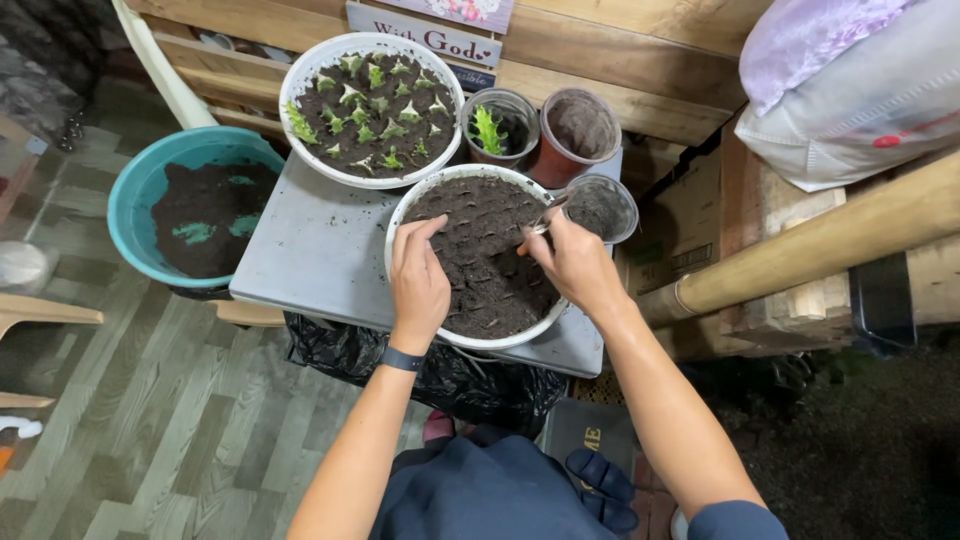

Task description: The person prepares soil in a white pot by pressing it down with their hands. They then use a small knife to create a grid of shallow grooves in the soil surface, preparing it for planting.

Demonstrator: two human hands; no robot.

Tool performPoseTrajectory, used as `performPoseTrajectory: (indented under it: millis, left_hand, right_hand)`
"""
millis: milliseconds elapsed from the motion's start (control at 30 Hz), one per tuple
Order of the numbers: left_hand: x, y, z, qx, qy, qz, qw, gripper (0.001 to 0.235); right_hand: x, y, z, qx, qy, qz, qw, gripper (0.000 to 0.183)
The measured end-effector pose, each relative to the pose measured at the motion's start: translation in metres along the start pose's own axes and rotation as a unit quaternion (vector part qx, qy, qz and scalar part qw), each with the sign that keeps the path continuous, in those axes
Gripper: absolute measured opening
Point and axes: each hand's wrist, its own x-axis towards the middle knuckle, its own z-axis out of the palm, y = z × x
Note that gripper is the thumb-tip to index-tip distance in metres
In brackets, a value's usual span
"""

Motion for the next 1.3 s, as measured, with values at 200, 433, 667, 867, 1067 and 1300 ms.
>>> performPoseTrajectory:
  millis: [200,433,667,867,1067,1300]
  left_hand:
    - [-0.002,0.000,0.000,-0.002,-0.003,0.004,1.000,0.034]
    - [-0.001,0.001,-0.001,-0.005,-0.011,-0.013,1.000,0.035]
    - [0.000,-0.002,-0.003,-0.030,-0.007,-0.033,0.999,0.034]
    - [0.001,-0.004,-0.007,-0.046,-0.011,-0.026,0.999,0.034]
    - [0.003,0.000,-0.010,-0.061,-0.006,-0.039,0.997,0.033]
    - [0.002,0.000,-0.012,-0.075,-0.003,-0.040,0.996,0.035]
  right_hand:
    - [0.002,-0.004,0.007,0.002,0.007,0.008,1.000,0.026]
    - [-0.003,-0.018,0.016,-0.008,0.005,-0.002,1.000,0.025]
    - [-0.001,-0.027,0.013,0.041,-0.019,-0.006,0.999,0.024]
    - [0.003,-0.036,0.020,0.026,-0.023,-0.036,0.999,0.023]
    - [0.002,-0.037,0.035,0.012,-0.013,-0.083,0.996,0.030]
    - [0.001,-0.039,0.044,-0.004,-0.004,-0.103,0.995,0.026]
